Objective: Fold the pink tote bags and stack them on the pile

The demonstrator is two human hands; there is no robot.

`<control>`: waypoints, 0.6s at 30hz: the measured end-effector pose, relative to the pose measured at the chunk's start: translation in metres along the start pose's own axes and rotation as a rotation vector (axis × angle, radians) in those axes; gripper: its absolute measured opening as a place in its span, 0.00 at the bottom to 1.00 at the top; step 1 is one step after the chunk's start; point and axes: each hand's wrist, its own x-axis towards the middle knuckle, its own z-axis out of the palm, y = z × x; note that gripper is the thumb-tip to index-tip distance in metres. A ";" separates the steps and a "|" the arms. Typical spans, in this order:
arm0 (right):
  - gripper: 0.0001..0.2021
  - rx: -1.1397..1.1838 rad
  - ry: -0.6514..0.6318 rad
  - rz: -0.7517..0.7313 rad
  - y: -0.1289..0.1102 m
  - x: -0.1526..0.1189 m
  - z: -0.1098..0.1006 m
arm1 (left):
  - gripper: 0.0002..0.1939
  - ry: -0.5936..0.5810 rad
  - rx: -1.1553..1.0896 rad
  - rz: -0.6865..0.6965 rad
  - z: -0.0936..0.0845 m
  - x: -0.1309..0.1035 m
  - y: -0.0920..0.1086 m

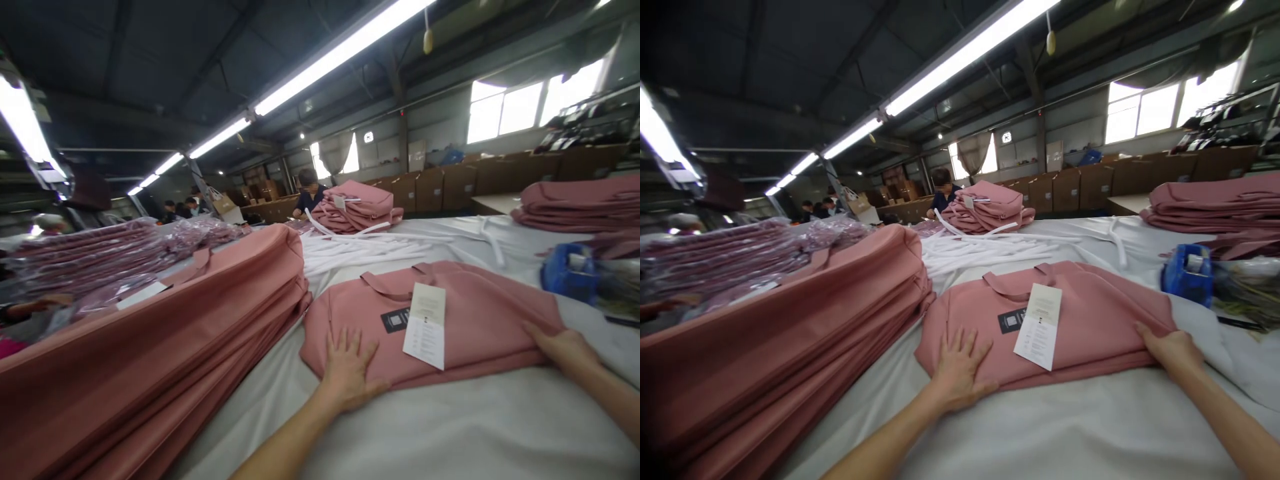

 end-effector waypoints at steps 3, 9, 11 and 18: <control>0.40 -0.068 -0.067 0.082 -0.021 -0.006 -0.001 | 0.40 0.025 0.044 -0.031 0.003 0.009 -0.002; 0.43 -0.106 0.050 -0.062 -0.040 -0.029 -0.003 | 0.37 0.016 0.127 -0.068 0.006 0.016 -0.001; 0.41 -0.211 0.150 -0.219 -0.051 -0.048 -0.013 | 0.36 0.021 0.176 -0.066 0.007 0.015 0.000; 0.29 -0.436 -0.151 -0.435 -0.048 -0.077 -0.006 | 0.35 0.023 0.457 -0.102 0.029 0.030 -0.009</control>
